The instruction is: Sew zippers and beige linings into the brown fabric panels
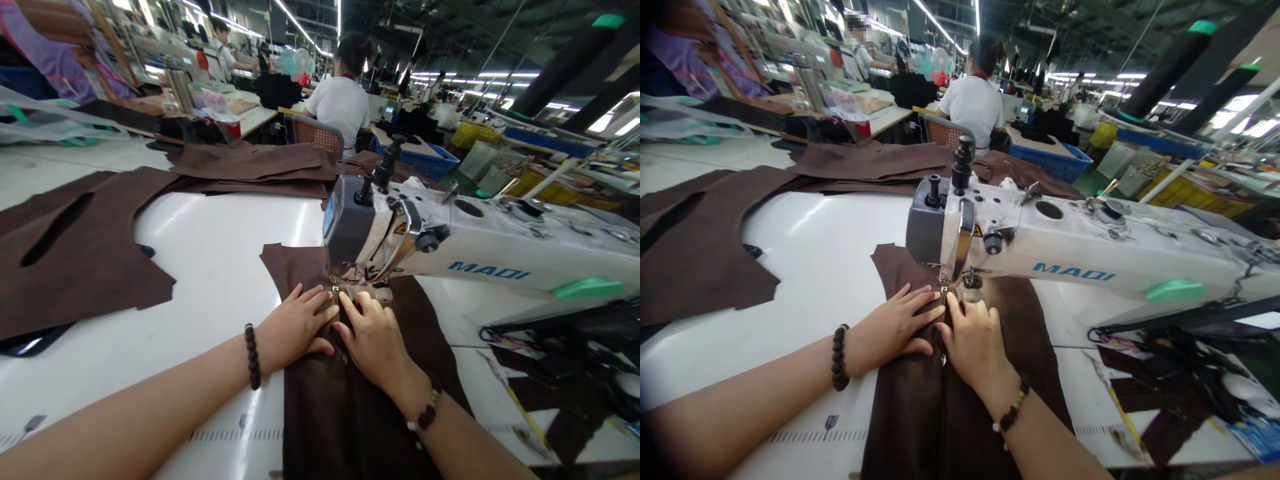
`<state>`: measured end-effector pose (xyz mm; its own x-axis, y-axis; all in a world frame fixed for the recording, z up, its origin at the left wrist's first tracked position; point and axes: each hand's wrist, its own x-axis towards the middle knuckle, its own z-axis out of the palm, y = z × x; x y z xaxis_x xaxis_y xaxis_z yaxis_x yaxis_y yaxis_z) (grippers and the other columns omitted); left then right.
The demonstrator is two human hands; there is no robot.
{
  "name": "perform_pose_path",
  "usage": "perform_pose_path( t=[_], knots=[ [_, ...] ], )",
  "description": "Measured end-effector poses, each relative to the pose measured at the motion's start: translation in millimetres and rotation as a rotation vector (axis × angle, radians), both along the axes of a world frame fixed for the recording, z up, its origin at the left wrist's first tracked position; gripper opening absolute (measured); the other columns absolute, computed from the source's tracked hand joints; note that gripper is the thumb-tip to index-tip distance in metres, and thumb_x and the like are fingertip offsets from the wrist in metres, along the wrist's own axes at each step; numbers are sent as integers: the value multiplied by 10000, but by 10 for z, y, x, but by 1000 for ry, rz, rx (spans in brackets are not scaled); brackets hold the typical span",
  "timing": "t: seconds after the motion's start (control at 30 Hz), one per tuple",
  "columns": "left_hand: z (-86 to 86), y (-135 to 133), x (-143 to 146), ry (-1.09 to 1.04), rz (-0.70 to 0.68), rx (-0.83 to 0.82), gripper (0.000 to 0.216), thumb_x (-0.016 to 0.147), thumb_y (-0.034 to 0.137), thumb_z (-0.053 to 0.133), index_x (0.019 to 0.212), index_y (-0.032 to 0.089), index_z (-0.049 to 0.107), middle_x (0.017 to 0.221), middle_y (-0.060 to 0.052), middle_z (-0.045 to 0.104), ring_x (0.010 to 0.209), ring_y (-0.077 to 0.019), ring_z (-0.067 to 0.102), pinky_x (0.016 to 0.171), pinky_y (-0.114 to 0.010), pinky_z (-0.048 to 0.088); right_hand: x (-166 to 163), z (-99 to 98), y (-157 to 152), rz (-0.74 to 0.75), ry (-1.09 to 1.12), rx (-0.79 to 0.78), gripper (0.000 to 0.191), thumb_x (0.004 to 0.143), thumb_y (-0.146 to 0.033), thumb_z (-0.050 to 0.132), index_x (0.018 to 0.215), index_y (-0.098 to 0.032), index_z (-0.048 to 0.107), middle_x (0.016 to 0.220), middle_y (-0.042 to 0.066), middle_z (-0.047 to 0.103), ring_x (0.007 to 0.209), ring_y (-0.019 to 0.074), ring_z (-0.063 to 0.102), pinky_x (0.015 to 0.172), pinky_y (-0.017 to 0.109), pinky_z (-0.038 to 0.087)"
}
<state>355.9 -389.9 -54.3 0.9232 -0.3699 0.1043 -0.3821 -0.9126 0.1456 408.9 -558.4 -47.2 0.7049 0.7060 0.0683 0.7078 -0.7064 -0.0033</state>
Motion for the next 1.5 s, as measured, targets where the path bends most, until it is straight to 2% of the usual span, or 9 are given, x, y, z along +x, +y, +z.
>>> perform_pose_path(
  t=[0.37,0.57,0.73,0.83,0.9,1.0,1.1,1.27,1.5],
  knots=[
    [-17,46,48,1,-28,0,620,754,537,575,1234,156,479,1269,-171,475,1224,-354,388,967,-574,332,140,-58,-94,82,99,154,432,889,-358,417,1296,-213,435,1091,117,513,963,225,486,801,362,403],
    [149,73,-255,95,-155,-137,441,814,426,570,1154,146,556,1239,-145,524,1181,-293,461,1015,-524,307,25,86,-424,250,361,374,259,885,-176,409,1048,-228,604,1064,51,528,996,154,489,875,312,400],
    [311,-61,-852,146,-309,-254,581,770,485,603,1252,184,484,1238,-130,532,1197,-274,448,1067,-494,248,-267,149,-489,268,348,346,257,867,-136,411,1047,-192,585,1059,68,530,1007,168,477,915,348,399],
    [218,-203,-1116,83,-284,-132,573,833,355,543,1351,212,348,1313,-129,461,1224,-292,407,1055,-544,232,-295,166,-426,238,328,305,221,853,-132,437,1005,-184,589,998,64,526,949,171,476,881,344,409],
    [125,-275,-1213,0,-257,-75,473,882,207,429,1347,230,352,1281,-108,495,1202,-275,432,1048,-558,232,-265,192,-381,229,336,270,168,844,-149,472,954,-184,594,967,56,517,929,172,469,874,341,402],
    [74,-288,-1272,-104,-233,-136,424,894,133,317,1298,210,421,1166,-86,576,1133,-230,485,1075,-523,207,-214,238,-345,236,364,234,123,841,-178,504,924,-189,595,945,43,508,915,164,464,881,333,385],
    [165,-205,-1281,-192,-241,-198,404,906,135,271,1270,180,442,1138,-80,590,1140,-206,473,1105,-480,175,-200,269,-349,247,391,209,135,836,-169,514,944,-186,594,952,40,508,927,160,458,891,323,375],
    [325,-100,-1284,-243,-301,-152,412,918,113,253,1288,191,415,1189,-61,576,1205,-193,425,1111,-473,171,-219,286,-364,259,405,171,215,837,-187,522,1037,-203,598,986,47,499,948,163,452,910,321,369],
    [327,-124,-1290,-225,-320,-133,411,914,124,252,1274,181,440,1186,-65,579,1201,-194,432,1112,-457,178,-129,319,-381,320,478,140,262,813,-182,555,1056,-270,600,996,31,476,969,161,454,923,323,359]
  ],
)
